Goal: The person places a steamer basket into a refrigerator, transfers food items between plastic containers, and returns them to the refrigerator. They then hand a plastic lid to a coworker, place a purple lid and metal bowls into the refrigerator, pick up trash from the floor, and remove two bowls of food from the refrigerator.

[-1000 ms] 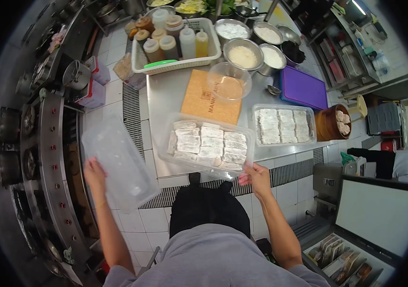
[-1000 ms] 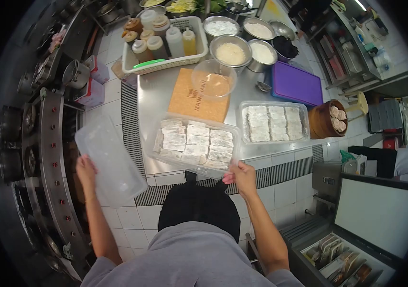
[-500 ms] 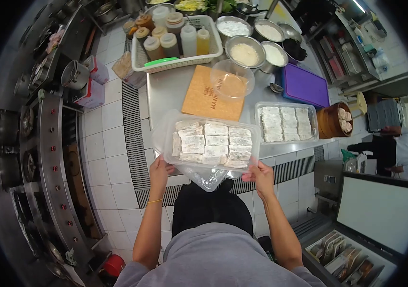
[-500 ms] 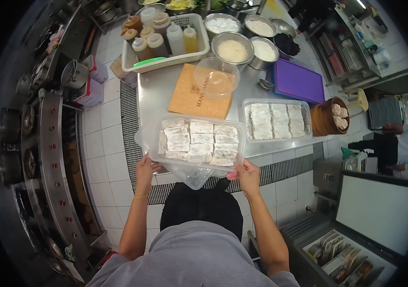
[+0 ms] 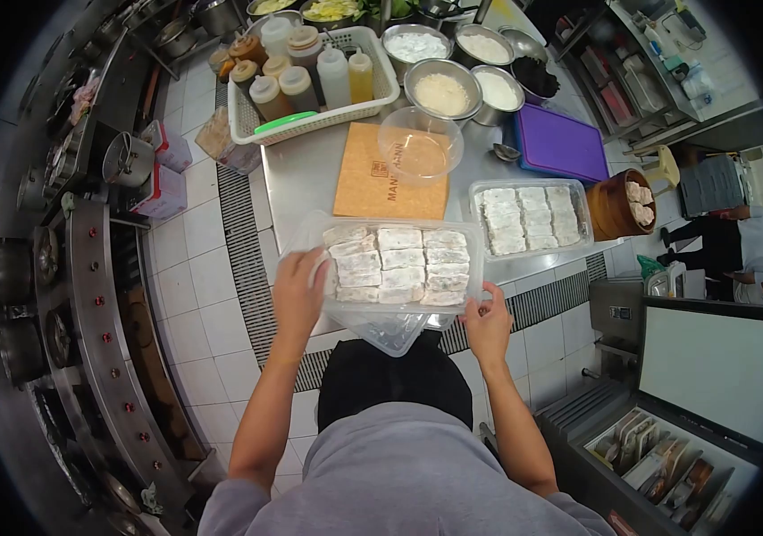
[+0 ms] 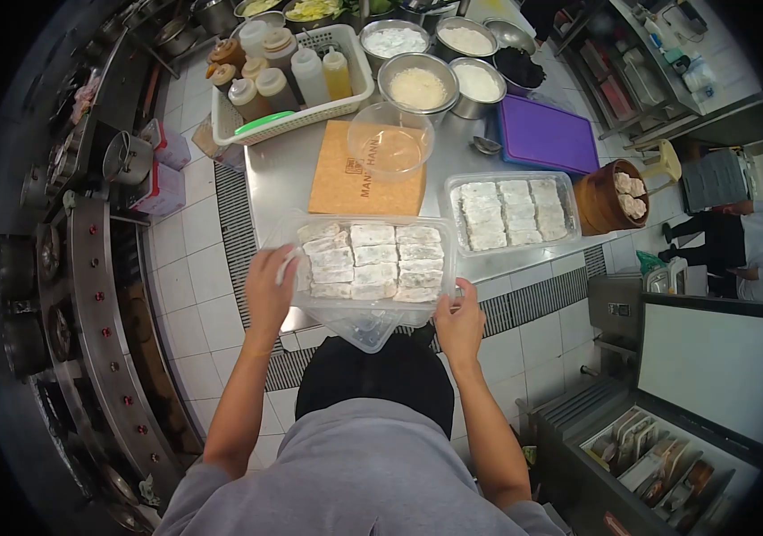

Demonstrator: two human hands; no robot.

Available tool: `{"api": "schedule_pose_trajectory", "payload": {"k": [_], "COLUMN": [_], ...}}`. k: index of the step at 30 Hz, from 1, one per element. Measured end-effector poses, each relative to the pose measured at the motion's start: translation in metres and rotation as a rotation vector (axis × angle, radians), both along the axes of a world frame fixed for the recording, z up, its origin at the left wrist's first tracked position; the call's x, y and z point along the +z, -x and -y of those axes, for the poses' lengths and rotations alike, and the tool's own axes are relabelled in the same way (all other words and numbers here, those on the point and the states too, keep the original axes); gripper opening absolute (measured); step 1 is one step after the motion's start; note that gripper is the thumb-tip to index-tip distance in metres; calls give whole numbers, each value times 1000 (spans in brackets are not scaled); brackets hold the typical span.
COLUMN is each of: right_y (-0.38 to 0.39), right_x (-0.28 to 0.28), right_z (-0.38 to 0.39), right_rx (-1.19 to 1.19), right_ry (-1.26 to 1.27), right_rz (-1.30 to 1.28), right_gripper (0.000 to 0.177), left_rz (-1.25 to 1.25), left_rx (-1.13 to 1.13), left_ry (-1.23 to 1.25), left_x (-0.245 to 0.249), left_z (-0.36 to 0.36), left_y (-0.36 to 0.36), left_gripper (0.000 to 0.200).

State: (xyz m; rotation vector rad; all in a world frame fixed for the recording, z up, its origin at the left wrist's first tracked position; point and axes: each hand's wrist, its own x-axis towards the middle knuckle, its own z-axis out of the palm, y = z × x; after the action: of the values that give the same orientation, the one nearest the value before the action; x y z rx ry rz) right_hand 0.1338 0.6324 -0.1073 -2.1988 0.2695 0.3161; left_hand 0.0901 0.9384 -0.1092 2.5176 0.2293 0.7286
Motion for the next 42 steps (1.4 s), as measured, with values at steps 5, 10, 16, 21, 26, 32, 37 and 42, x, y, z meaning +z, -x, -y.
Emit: {"api": "schedule_pose_trajectory", "payload": {"k": [5, 10, 16, 21, 26, 32, 37, 42], "right_y": [-18, -74, -104, -116, -126, -117, -116, -113], "right_x": [8, -3, -27, -26, -16, 12, 33, 43], "right_z": [-11, -19, -25, -21, -19, -18, -19, -18], "right_rx": [157, 489, 628, 814, 951, 1021, 1054, 1042], "right_ry": [381, 403, 588, 599, 544, 476, 486, 512], "right_rz": [533, 806, 915, 815, 884, 731, 666, 643], "right_gripper": [30, 16, 9, 6, 8, 13, 15, 15], "left_rz": [-73, -82, -164, -173, -169, -181, -181, -348], "left_rx": [-42, -55, -128, -245, -319, -428, -507, -516], "left_ry": [-349, -381, -430, -360, -242, -119, -8, 279], "left_x": [-26, -34, -37, -29, -26, -24, -26, -17], "left_z": [6, 0, -6, -11, -16, -19, -20, -24], "left_y": [-38, -44, -56, -59, -54, -52, -56, -59], "left_gripper": [29, 27, 15, 14, 23, 25, 24, 12]}}
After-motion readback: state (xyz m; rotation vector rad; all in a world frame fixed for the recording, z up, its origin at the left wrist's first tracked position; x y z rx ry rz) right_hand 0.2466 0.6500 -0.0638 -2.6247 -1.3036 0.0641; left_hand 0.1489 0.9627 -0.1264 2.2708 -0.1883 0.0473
